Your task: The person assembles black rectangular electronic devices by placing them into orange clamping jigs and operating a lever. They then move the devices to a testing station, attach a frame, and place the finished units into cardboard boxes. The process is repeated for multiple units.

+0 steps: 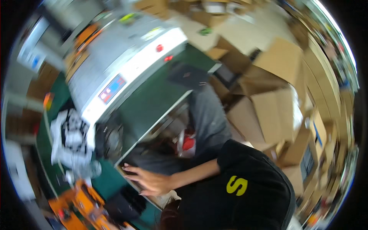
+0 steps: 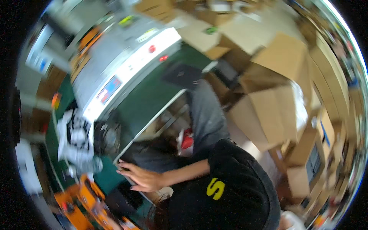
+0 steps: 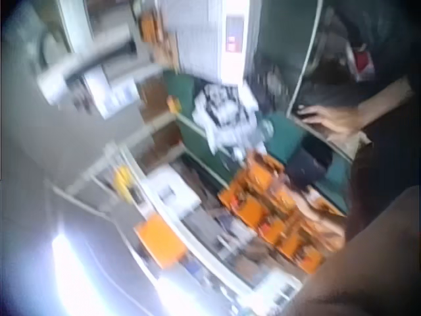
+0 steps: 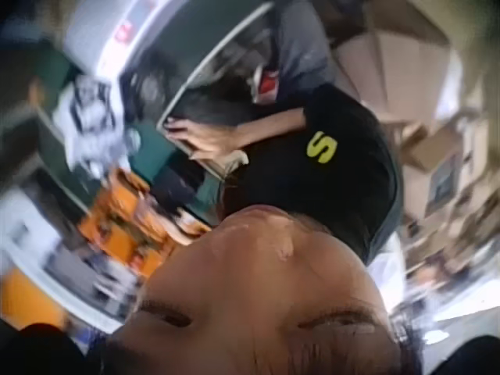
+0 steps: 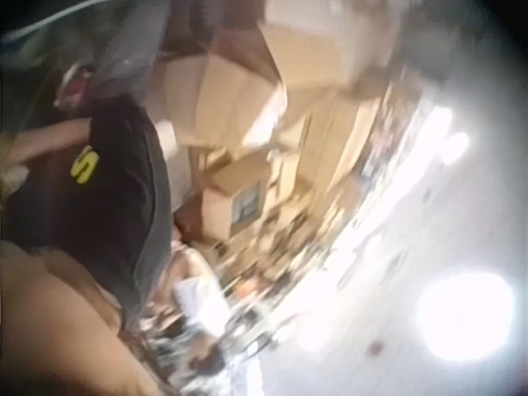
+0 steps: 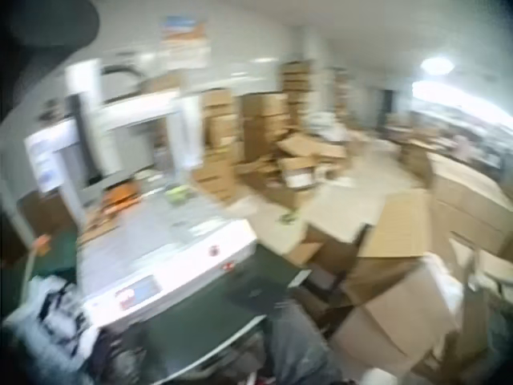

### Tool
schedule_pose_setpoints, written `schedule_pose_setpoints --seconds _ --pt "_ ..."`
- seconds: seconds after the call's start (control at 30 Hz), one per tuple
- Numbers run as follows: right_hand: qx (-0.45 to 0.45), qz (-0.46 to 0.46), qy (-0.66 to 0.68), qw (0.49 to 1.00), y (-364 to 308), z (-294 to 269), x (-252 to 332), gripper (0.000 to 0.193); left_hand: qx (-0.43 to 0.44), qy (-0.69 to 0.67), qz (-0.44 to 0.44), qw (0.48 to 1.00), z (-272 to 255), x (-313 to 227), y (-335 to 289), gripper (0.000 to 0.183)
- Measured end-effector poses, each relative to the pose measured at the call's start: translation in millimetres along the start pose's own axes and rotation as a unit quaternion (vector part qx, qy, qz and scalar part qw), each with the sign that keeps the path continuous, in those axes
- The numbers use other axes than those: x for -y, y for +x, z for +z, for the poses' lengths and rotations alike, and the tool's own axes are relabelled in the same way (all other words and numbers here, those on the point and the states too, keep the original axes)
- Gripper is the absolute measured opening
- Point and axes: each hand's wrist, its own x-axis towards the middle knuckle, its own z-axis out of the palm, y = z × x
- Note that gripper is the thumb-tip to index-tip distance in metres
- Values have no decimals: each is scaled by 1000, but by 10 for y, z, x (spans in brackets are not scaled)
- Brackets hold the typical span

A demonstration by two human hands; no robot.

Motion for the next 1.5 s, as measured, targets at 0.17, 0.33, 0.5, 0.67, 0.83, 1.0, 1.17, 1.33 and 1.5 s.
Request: schedule_pose_setpoints --seconds 0.17,0.33,0.5,0.67,0.83,1.0,1.17,1.33,1.5 --pt "-401 -158 -616 660 -819 -3121 957 44 -12 -49 167 985 873 -931 228 50" --pt "-750 -37 -394 530 -2363 -4581 2168 13 -5 -64 236 970 1299 -1571 228 43" --pt "-439 610 -370 547 -4425 -5876 776 26 11 -77 266 961 1556 -1940 210 36" --pt "-255 724 -413 489 -4615 -5841 -71 28 9 -46 262 964 1420 -2064 231 30" --pt "-235 724 -436 479 -4916 -5772 -111 30 78 -35 192 978 1562 -2644 310 20" --pt "-257 725 -431 471 -5099 -5703 138 32 104 -31 247 963 1800 -2940 378 27" --pt "-279 724 -420 471 -5175 -5576 391 34 116 -6 307 945 1982 -3070 554 34" --pt "-279 719 -418 480 -5110 -5606 468 37 153 -74 273 947 2237 -3067 692 35" --pt "-298 718 -414 474 -5255 -5444 666 39 177 -87 246 949 2229 -2980 555 36"
